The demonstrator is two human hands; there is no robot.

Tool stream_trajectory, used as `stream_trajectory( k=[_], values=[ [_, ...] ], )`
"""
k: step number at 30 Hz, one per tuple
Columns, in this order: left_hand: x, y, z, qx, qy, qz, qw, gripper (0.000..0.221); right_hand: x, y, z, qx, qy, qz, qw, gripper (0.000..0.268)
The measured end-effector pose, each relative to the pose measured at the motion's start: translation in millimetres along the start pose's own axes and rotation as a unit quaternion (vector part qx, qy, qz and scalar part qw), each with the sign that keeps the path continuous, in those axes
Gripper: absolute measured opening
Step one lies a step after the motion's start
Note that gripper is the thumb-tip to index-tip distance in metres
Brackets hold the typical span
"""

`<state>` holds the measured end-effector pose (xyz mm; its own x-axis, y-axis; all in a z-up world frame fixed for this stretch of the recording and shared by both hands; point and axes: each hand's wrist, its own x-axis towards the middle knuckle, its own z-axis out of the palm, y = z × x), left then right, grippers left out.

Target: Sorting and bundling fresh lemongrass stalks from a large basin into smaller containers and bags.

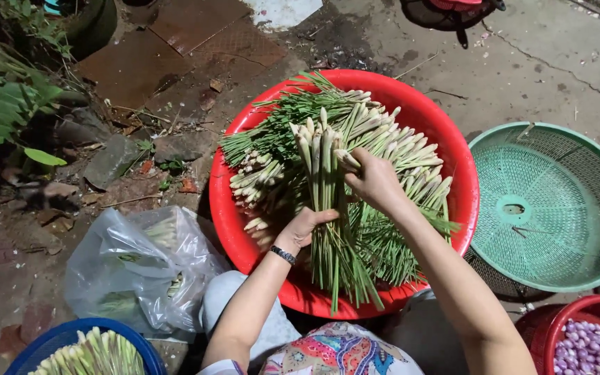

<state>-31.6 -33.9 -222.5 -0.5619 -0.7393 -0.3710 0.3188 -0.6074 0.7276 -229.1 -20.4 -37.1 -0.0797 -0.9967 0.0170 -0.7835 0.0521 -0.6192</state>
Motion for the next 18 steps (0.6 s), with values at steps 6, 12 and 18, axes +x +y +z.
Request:
stream_trajectory(
  k=[6,12,18],
  values=[
    [-25.6,22.6,29.3,0.014,0.016,0.028,0.999,0.040,16.6,26.1,15.7,-0.039,0.022,0.004,0.999,0.021],
    [-25.3,14.6,31.4,0.017,0.021,0.028,0.999,0.039,6.5,9.3,16.6,0.135,0.013,0.055,0.989,0.019],
    [-18.5,21.3,12.8,0.064,-0.001,0.035,0.997,0.038,3.3,2.1,-38.9,0.052,-0.053,-0.001,0.997,0.031]
  ],
)
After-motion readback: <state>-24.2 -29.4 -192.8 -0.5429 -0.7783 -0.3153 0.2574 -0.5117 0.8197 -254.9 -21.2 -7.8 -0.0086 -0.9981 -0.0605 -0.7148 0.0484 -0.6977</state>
